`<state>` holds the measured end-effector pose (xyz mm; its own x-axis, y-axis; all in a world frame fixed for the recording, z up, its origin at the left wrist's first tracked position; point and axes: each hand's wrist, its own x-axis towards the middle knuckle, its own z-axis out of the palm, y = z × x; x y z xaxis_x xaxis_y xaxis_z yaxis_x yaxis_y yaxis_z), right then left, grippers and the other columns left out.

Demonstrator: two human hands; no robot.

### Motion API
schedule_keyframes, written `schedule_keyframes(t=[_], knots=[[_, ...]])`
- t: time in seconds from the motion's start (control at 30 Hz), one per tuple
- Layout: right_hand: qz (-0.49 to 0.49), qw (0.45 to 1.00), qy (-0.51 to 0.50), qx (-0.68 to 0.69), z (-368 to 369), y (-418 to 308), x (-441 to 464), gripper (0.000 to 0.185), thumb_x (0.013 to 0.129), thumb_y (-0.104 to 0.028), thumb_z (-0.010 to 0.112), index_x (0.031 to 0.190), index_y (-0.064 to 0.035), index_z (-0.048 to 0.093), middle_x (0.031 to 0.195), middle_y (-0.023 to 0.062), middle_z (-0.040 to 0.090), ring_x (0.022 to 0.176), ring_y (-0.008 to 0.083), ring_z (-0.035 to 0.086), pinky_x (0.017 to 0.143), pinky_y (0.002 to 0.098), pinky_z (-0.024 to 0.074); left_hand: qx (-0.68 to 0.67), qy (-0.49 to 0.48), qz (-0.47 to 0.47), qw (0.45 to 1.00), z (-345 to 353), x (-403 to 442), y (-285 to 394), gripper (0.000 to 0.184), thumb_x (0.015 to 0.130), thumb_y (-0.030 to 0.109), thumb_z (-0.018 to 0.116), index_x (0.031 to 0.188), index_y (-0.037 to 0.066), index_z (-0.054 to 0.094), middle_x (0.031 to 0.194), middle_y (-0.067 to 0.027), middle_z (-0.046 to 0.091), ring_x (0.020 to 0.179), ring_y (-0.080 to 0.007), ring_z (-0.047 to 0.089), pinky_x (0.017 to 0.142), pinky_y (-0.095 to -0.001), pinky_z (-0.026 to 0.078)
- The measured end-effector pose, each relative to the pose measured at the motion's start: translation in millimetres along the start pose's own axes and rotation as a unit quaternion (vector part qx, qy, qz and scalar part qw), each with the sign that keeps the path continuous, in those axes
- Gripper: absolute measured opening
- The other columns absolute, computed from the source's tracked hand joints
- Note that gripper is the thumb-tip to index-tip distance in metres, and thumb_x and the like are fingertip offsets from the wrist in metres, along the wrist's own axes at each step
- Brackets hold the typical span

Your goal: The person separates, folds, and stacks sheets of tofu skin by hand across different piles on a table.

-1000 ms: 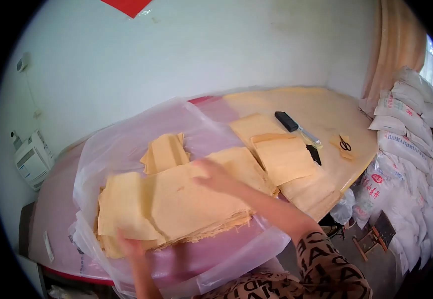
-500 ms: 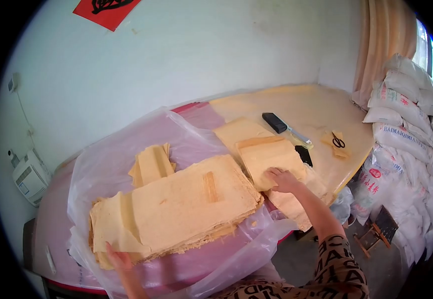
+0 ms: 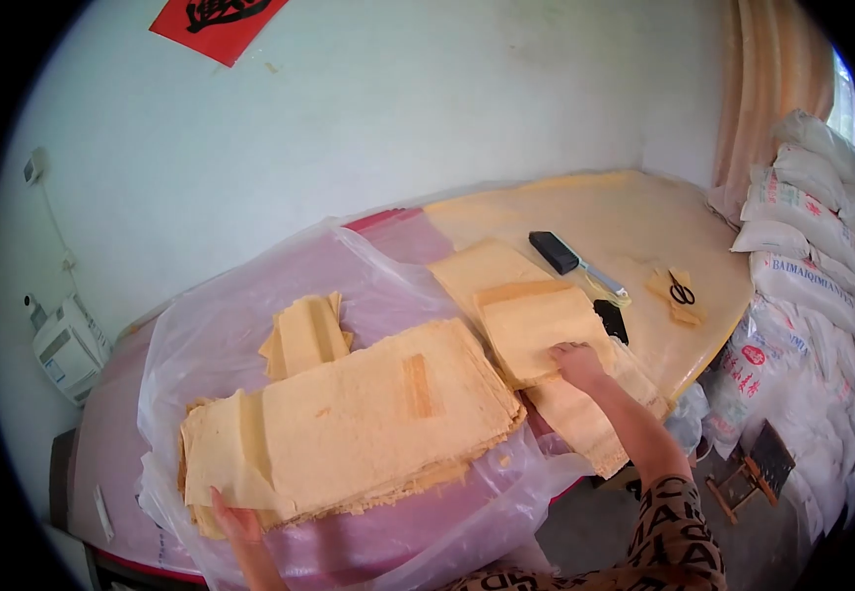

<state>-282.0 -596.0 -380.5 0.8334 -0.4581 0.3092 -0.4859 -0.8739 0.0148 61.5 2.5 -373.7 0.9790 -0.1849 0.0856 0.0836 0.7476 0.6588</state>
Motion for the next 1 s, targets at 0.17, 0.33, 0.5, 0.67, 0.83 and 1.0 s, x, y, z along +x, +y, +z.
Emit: schedule_keyframes(t=[0.17, 0.33, 0.5, 0.67, 0.83, 1.0], knots=[[0.027, 0.997, 0.044, 0.060, -30, 16, 24, 0.021, 0.082, -0.022, 0.055, 0.100, -0.0138, 0.065, 0.094, 0.0073, 0.066, 0.086, 0.0276, 0.063, 0.074, 0.0405, 0.0487, -0.010, 0.013, -0.016, 1.000, -7, 1, -1, 0.050, 0.093, 0.028, 0.052, 0.134, 0.004, 0.038, 0.131, -0.0112, 0.049, 0.118, -0.0258, 0.050, 0.100, -0.0411, 0.043], [0.039, 0.990, 0.116, 0.065, -70, 14, 46, 0.025, 0.086, -0.032, 0.054, 0.095, -0.0119, 0.067, 0.085, 0.0120, 0.066, 0.079, 0.0314, 0.063, 0.068, 0.0418, 0.0493, -0.022, 0.030, -0.021, 0.999, 1, -6, 0, 0.052, 0.092, 0.026, 0.054, 0.136, 0.003, 0.036, 0.133, -0.0117, 0.047, 0.120, -0.0275, 0.047, 0.101, -0.0417, 0.040], [0.107, 0.990, -0.058, 0.066, -79, 14, 47, 0.036, 0.088, -0.041, 0.053, 0.091, -0.0073, 0.066, 0.079, 0.0133, 0.065, 0.074, 0.0331, 0.062, 0.064, 0.0406, 0.0466, 0.467, 0.225, 0.346, 0.782, 3, -20, -3, 0.045, 0.093, 0.018, 0.051, 0.133, 0.003, 0.040, 0.135, -0.0143, 0.042, 0.123, -0.0324, 0.042, 0.101, -0.0415, 0.038], [0.089, 0.968, 0.001, 0.235, -57, 16, 35, 0.044, 0.089, -0.044, 0.052, 0.083, -0.0018, 0.061, 0.074, 0.0186, 0.061, 0.071, 0.0344, 0.059, 0.063, 0.0398, 0.0442, 0.633, 0.068, 0.541, 0.550, 130, -41, -11, 0.046, 0.092, 0.018, 0.054, 0.132, -0.001, 0.041, 0.134, -0.0160, 0.042, 0.122, -0.0329, 0.042, 0.105, -0.0415, 0.031], [0.126, 0.938, -0.012, 0.322, -47, 18, 30, 0.042, 0.088, -0.039, 0.054, 0.074, 0.0009, 0.058, 0.071, 0.0202, 0.059, 0.069, 0.0354, 0.057, 0.061, 0.0397, 0.0427, 0.498, -0.450, 0.368, 0.644, 287, -70, -115, 0.042, 0.071, 0.002, 0.064, 0.112, 0.006, 0.059, 0.119, -0.0149, 0.054, 0.114, -0.0326, 0.051, 0.091, -0.0413, 0.045], [-0.016, 0.982, 0.072, 0.176, -37, 9, 14, 0.022, 0.088, -0.025, 0.056, 0.093, -0.0045, 0.064, 0.081, 0.0122, 0.064, 0.074, 0.0298, 0.062, 0.067, 0.0376, 0.0475, 0.501, -0.574, 0.214, 0.611, 330, -50, -251, 0.036, 0.078, 0.003, 0.057, 0.114, 0.003, 0.056, 0.118, -0.0139, 0.056, 0.109, -0.0323, 0.052, 0.093, -0.0385, 0.044]])
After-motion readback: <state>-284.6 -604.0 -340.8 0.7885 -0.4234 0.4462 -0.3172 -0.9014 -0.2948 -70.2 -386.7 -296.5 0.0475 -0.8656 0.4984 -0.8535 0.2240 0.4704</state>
